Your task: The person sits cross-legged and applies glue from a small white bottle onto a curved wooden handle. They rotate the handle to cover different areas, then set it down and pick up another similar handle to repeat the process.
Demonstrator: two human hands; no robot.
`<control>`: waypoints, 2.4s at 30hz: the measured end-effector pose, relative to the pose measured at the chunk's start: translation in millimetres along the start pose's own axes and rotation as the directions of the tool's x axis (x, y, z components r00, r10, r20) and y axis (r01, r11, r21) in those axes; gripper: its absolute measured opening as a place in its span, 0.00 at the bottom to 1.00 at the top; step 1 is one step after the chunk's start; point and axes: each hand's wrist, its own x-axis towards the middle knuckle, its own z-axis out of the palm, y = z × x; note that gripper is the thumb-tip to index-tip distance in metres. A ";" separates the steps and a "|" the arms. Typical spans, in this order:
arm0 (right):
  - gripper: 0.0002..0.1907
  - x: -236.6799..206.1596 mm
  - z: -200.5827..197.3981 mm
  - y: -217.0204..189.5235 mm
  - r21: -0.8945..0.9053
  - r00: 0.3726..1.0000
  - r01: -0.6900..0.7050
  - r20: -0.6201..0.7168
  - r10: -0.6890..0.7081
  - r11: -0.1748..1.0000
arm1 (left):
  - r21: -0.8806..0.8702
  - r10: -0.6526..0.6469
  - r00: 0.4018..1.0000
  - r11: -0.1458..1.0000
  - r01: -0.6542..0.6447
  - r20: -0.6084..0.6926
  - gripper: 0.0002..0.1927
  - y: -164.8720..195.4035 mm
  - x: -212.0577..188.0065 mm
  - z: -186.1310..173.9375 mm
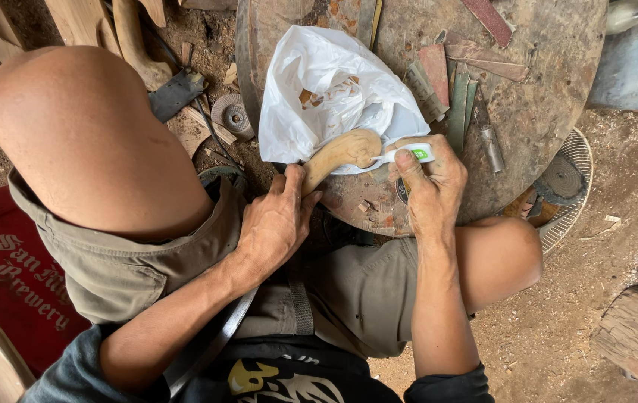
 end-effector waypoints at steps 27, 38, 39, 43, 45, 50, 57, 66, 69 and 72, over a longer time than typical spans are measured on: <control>0.12 2.3 1.3 3.7 -0.029 0.998 0.052 -0.025 -0.052 0.998 | -0.035 -0.010 1.000 0.999 0.011 0.016 0.20 -9.7 1.5 5.1; 0.14 7.5 -2.2 -2.4 0.114 0.995 0.079 -0.062 -0.072 0.990 | 0.212 0.436 0.875 0.894 -0.394 -0.211 0.20 49.3 23.4 -53.3; 0.14 8.0 -2.7 -3.2 0.102 0.994 0.095 -0.060 -0.089 0.990 | 0.192 0.414 0.878 0.907 -0.376 -0.238 0.23 51.5 43.2 -58.7; 0.15 7.0 -6.3 -6.0 0.081 0.996 0.062 -0.074 -0.056 0.995 | 0.384 0.351 0.905 0.891 -0.244 -0.239 0.22 45.9 95.3 -57.8; 0.15 3.5 -8.6 -6.9 0.066 0.995 0.016 -0.102 -0.009 0.998 | 0.441 0.399 0.885 0.857 -0.266 -0.241 0.22 41.1 97.5 -51.7; 0.13 3.7 -13.5 -4.8 0.212 0.998 0.062 -0.034 -0.056 0.975 | 0.507 0.496 0.826 0.802 -0.316 -0.269 0.17 42.8 88.7 -42.2; 0.13 4.5 -18.1 -2.0 0.207 0.998 0.053 -0.041 -0.045 0.977 | 0.376 0.477 0.811 0.858 -0.348 -0.338 0.18 47.7 81.9 -49.3; 0.13 5.1 -21.0 -4.0 0.255 0.997 0.049 -0.078 -0.030 0.966 | 0.411 0.765 0.643 0.600 -0.687 -0.042 0.17 55.2 50.3 3.8; 0.12 3.2 -21.8 -4.4 0.264 0.994 0.051 -0.107 -0.023 0.963 | 0.447 0.788 0.616 0.546 -0.708 0.013 0.19 47.9 52.1 12.8; 0.12 2.8 -23.0 -4.3 0.250 0.992 0.041 -0.126 -0.009 0.967 | 0.501 0.798 0.597 0.485 -0.717 0.081 0.21 46.8 47.5 14.0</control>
